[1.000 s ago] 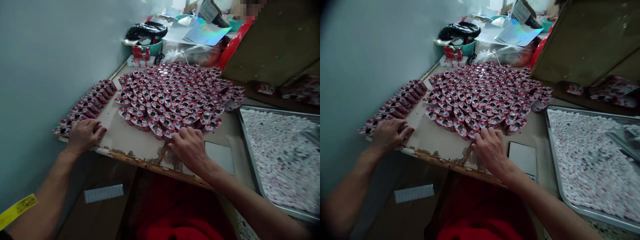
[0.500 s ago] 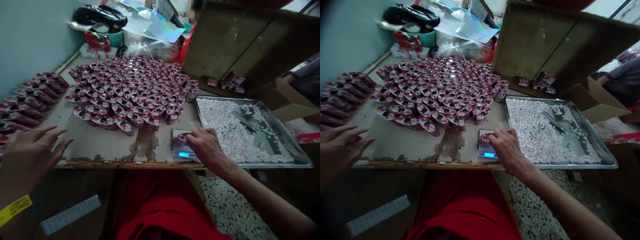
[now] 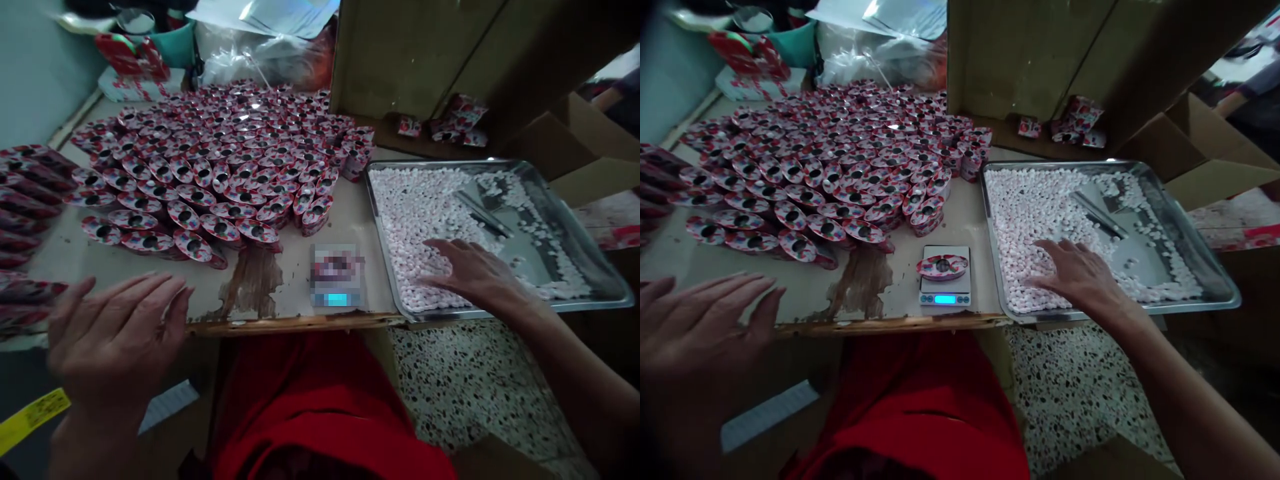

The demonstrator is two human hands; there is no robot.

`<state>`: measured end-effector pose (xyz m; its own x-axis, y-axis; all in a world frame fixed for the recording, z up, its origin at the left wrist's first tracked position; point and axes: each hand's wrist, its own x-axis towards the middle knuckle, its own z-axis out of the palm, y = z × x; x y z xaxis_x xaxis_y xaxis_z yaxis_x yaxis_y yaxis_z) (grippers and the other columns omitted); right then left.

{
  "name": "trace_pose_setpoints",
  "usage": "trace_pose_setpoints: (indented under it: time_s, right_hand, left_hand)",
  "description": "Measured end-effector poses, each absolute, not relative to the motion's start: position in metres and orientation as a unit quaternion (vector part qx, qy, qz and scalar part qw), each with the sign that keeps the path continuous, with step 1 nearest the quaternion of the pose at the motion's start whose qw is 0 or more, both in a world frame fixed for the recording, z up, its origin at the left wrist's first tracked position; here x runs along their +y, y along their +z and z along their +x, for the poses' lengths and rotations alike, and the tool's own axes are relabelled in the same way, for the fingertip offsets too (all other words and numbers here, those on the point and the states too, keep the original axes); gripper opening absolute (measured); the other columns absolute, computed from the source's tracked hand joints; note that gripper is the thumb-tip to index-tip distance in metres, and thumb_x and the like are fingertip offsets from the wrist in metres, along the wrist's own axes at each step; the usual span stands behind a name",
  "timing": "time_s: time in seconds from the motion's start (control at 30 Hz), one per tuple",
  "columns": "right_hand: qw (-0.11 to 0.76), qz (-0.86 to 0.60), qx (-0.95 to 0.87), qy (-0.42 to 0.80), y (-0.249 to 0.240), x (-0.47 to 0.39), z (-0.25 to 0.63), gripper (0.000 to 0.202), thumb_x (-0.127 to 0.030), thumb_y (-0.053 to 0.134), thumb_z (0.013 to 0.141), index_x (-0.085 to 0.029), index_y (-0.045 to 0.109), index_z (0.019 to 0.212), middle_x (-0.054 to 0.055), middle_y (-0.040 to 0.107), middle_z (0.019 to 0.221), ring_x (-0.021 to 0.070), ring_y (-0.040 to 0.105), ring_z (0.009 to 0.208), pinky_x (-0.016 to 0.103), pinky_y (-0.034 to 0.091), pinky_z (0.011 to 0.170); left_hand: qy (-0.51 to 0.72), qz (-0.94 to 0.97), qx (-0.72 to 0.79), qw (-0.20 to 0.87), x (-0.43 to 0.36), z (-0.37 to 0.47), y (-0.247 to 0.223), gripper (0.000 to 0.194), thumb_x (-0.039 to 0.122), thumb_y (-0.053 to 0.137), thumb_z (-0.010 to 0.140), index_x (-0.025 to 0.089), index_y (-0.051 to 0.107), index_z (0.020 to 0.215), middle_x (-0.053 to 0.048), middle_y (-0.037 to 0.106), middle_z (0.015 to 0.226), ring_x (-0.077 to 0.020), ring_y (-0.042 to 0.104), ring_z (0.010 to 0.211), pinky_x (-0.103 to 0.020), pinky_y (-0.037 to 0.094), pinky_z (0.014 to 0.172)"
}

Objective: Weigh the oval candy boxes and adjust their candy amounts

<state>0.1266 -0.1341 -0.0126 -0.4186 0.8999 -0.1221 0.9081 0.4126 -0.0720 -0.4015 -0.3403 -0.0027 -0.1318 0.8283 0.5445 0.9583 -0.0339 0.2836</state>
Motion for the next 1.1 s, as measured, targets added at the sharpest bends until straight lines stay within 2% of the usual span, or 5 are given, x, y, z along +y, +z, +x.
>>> trace_pose_setpoints:
  time_s: [0.13,0.3,0.67,0.9,1.1]
  right_hand:
    - [0.023,0.481,0.873,-0.072,-0.033,-0.136,0.123,0.070,-0.040,0.077,0.089,-0.023,0.052,0.152,0.016,0.062,0.138,0.0413,0.063,0.114,0.051,0.052,0.095]
    - [-0.013,0.522,0.842,-0.137,-0.035,-0.111,0.111,0.022,-0.040,0.063,0.095,-0.023,0.065,0.108,0.008,0.068,0.090,0.0275,0.062,0.074,0.037,0.043,0.063]
    - [-0.141,0.581,0.762,-0.247,-0.014,-0.120,0.140,0.048,-0.069,0.065,0.090,-0.022,0.078,0.093,0.003,0.062,0.062,0.0226,0.055,0.056,0.035,0.036,0.055]
    - [-0.176,0.511,0.822,-0.181,-0.012,-0.126,0.120,0.031,-0.055,0.077,0.090,-0.029,0.083,0.106,0.009,0.077,0.117,0.0367,0.068,0.110,0.052,0.050,0.096]
    - [-0.456,0.506,0.421,-0.600,-0.012,-0.149,0.049,0.014,-0.037,0.068,0.102,-0.023,0.071,0.104,0.009,0.074,0.103,0.0251,0.072,0.098,0.040,0.060,0.092]
  left_hand:
    - [-0.213,-0.724,-0.609,0.243,-0.307,-0.359,0.021,0.044,0.023,0.082,0.088,0.028,0.069,0.130,-0.006,0.081,0.121,-0.0330,0.075,0.112,-0.059,0.048,0.120]
    - [-0.217,-0.764,-0.567,0.219,-0.285,-0.318,0.021,0.038,0.025,0.077,0.093,0.029,0.068,0.130,-0.004,0.080,0.122,-0.0278,0.074,0.115,-0.054,0.045,0.123]
    - [-0.368,-0.649,-0.644,-0.168,-0.265,-0.262,-0.015,0.075,0.028,0.090,0.083,0.026,0.055,0.150,-0.006,0.075,0.129,-0.0224,0.073,0.111,-0.036,0.061,0.096]
    - [-0.388,-0.670,-0.614,-0.155,-0.237,-0.232,-0.047,0.053,0.022,0.093,0.079,0.023,0.070,0.127,-0.007,0.078,0.117,-0.0235,0.071,0.104,-0.038,0.059,0.094]
    - [-0.431,-0.773,-0.466,-0.022,-0.181,-0.203,-0.035,0.021,0.021,0.075,0.096,0.021,0.074,0.117,-0.007,0.071,0.105,-0.0226,0.065,0.103,-0.037,0.056,0.095]
